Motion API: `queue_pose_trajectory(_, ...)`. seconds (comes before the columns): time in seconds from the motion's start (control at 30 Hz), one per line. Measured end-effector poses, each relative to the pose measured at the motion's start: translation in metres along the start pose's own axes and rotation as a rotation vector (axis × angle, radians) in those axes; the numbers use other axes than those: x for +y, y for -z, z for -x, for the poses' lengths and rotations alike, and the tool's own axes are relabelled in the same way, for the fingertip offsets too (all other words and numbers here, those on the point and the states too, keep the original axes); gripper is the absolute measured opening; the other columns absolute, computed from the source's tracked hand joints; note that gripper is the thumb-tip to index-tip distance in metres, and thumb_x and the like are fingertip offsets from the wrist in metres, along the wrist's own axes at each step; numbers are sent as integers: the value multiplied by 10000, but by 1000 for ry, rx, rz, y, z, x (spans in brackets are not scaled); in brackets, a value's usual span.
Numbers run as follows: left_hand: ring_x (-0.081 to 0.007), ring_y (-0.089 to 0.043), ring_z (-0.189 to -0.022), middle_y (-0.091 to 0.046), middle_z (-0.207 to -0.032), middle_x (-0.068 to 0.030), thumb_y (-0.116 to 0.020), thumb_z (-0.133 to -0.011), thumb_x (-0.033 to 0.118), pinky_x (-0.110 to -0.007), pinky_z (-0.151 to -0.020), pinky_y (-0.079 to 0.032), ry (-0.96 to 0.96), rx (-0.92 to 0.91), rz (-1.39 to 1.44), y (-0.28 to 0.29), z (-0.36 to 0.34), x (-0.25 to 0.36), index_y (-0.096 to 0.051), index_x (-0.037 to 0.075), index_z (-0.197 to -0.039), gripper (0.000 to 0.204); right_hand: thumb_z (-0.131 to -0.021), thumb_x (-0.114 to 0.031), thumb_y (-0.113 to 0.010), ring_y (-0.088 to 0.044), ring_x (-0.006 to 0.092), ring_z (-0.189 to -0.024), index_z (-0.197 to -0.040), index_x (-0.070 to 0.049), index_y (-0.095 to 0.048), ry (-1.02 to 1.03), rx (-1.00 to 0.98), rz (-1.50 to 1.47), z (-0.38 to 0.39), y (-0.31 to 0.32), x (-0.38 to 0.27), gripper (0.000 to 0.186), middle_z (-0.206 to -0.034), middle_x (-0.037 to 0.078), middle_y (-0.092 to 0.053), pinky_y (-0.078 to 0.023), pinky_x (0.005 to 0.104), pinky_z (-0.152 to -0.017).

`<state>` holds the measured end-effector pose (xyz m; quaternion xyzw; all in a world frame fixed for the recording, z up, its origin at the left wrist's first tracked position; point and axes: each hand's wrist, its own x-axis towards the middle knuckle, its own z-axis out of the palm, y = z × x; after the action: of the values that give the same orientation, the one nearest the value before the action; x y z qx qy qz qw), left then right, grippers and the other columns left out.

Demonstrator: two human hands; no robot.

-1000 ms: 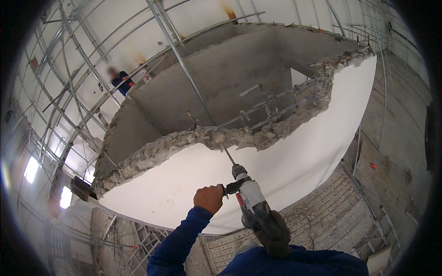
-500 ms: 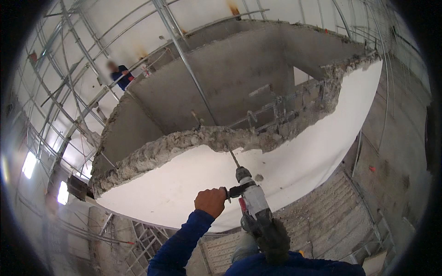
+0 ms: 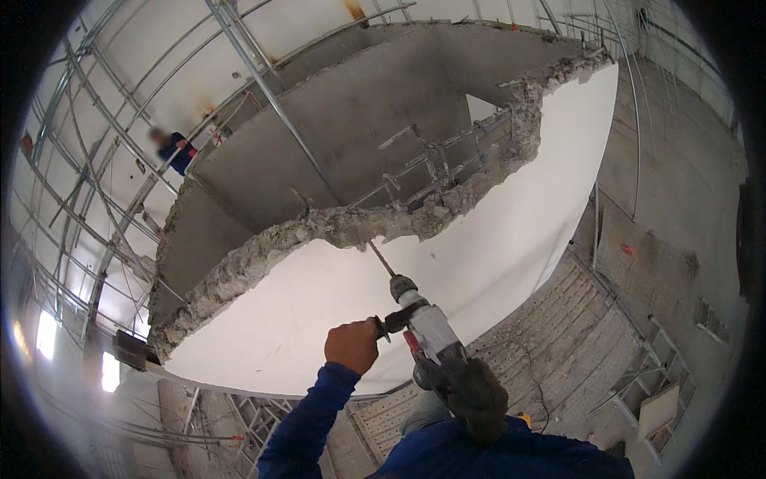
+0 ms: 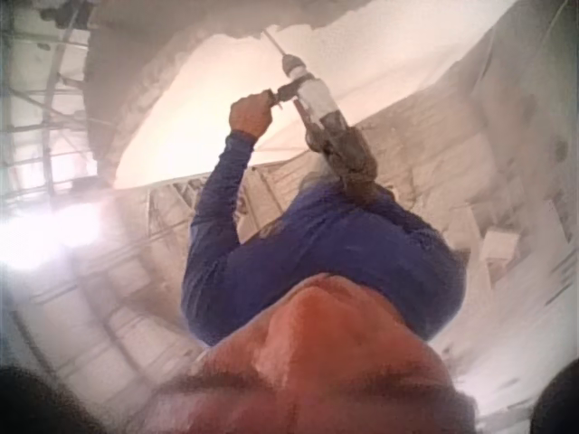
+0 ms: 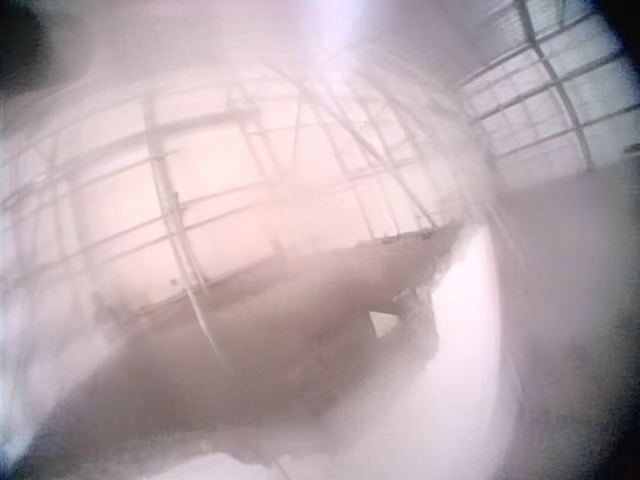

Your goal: The person uses a jackhammer to break apart a section of a concrete ceiling. They repeatedly position the tool against the concrete and operate it to chip away material, creating a large opening.

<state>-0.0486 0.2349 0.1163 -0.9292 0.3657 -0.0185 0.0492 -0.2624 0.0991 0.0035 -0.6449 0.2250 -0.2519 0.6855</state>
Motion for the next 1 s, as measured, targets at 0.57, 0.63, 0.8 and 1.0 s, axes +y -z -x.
queue_pose_trajectory(0.57, -313, -682, -667, -677, -715, -121, -586, -814, 167, -459, -582, -527, -78, -91, -140, -19, -5, 8, -638, 101, -859, 95, -714, -159, -839, -654, 223, -1031, -1265, 4, -580, 135, -87, 92, 14, 14, 45, 631, -1157, 162, -667, -523, 378, -933)
queue_pose_trajectory(0.63, -314, -681, -663, -674, -710, -119, -585, -809, 162, -459, -582, -526, -71, -129, -156, -20, -4, 6, -639, 103, -854, 92, -719, -160, -837, -654, 222, -1036, -1275, 7, -573, 41, -37, -50, 17, 4, 57, 637, -1157, 165, -667, -523, 378, -934)
queue_pose_trajectory(0.8, -315, -678, -650, -669, -696, -124, -587, -800, 147, -451, -568, -524, -84, -103, -101, -20, -11, 4, -635, 94, -846, 85, -720, -158, -839, -652, 240, -1061, -1278, 38, -557, -138, 98, -347, 25, -8, 53, 655, -1158, 176, -667, -518, 375, -944)
queue_pose_trajectory(1.0, -311, -678, -642, -672, -696, -123, -587, -805, 148, -445, -566, -525, -93, -98, -104, -24, -11, 1, -634, 91, -836, 80, -713, -136, -836, -646, 251, -1072, -1287, 51, -541, -186, 80, -436, 23, -6, 48, 672, -1165, 181, -660, -517, 385, -947)
